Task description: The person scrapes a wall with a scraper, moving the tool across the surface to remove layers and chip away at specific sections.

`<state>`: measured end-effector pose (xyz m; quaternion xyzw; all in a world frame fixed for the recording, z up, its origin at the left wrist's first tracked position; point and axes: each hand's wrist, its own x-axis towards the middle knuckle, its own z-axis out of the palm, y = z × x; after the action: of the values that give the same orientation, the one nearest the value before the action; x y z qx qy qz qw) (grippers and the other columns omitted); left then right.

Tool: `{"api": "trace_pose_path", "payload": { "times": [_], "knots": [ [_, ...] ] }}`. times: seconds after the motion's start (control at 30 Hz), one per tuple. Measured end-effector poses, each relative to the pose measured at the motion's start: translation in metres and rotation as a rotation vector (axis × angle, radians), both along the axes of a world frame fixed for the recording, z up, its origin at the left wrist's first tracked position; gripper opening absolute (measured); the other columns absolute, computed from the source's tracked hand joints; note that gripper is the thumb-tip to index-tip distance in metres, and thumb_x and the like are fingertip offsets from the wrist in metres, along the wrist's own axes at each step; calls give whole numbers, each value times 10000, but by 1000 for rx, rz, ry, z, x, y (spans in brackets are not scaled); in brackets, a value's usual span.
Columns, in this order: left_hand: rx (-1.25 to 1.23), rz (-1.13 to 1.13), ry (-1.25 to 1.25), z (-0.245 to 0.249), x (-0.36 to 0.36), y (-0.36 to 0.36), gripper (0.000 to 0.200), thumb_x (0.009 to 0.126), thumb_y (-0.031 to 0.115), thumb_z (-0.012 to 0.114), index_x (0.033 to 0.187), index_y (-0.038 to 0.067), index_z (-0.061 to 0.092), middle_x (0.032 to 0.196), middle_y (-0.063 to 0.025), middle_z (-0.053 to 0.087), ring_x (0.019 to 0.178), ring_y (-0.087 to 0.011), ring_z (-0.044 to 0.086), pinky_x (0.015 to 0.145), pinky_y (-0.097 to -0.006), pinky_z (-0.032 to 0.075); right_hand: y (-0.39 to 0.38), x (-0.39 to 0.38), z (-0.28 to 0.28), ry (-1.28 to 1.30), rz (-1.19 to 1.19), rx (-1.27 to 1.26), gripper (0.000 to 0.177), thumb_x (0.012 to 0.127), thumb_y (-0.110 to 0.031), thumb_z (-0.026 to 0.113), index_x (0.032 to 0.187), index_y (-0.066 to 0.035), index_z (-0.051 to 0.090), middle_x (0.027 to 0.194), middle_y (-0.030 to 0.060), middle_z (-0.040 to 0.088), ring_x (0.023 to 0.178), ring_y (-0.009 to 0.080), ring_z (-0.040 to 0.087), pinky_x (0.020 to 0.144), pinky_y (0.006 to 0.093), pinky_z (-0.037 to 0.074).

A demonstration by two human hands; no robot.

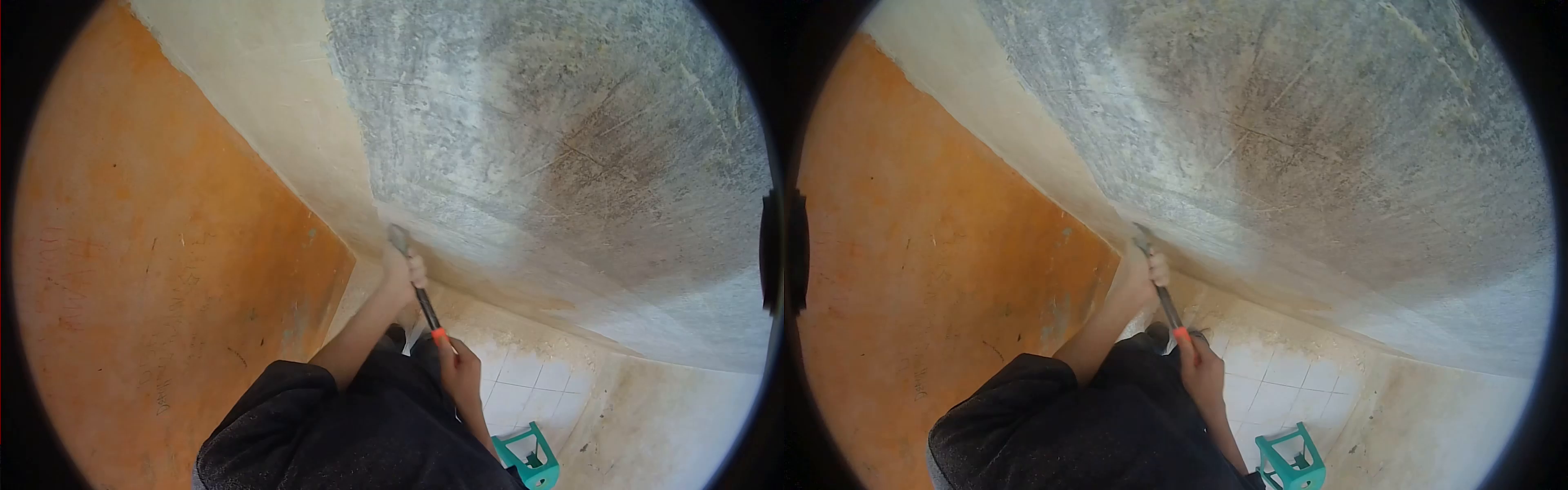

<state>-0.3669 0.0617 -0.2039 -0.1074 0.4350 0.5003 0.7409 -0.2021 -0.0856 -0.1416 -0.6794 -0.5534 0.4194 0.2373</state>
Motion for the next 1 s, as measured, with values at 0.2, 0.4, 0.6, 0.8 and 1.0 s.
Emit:
{"api": "trace_pose_path", "payload": {
  "times": [0.2, 0.4, 0.6, 0.8, 1.0],
  "knots": [
    [-45, 31, -25, 17, 11, -3, 365, 989, 389, 262, 718, 186, 397, 504, 63, 209, 371, -97, 188, 358, -302, 179, -11, 11, -1, 88, -88, -28, 258, 964, -261, 586, 949, -15, 665, 662, 194, 560, 558, 289, 558, 550, 359, 442],
    [-18, 58, 17, -1, -6, 0, 402, 987, 448, 246, 723, 180, 388, 506, 64, 207, 376, -100, 186, 373, -294, 178, 6, 0, 7, 33, -16, -78, 281, 960, -279, 592, 983, -12, 674, 682, 195, 585, 566, 294, 563, 558, 351, 450],
    [-26, 13, -31, 17, 6, 1, 384, 987, 426, 246, 734, 180, 398, 508, 63, 204, 376, -106, 186, 376, -298, 179, 6, 0, 12, 70, 5, 7, 307, 967, -288, 579, 1060, -11, 672, 688, 191, 599, 578, 282, 573, 568, 355, 454],
    [-32, 70, 24, 24, 1, 3, 385, 990, 432, 275, 735, 177, 407, 508, 60, 205, 378, -106, 186, 386, -296, 188, 8, 10, 24, 70, 16, -63, 311, 973, -280, 563, 1094, -16, 675, 667, 172, 588, 588, 195, 580, 565, 338, 449],
    [13, 57, -3, 34, -4, 3, 386, 989, 407, 267, 712, 174, 402, 508, 58, 205, 384, -108, 188, 393, -296, 195, 15, 6, 32, 63, 36, -100, 343, 980, -284, 550, 1085, 18, 676, 584, 24, 498, 539, 79, 442, 499, 282, 364]
  ]
}}
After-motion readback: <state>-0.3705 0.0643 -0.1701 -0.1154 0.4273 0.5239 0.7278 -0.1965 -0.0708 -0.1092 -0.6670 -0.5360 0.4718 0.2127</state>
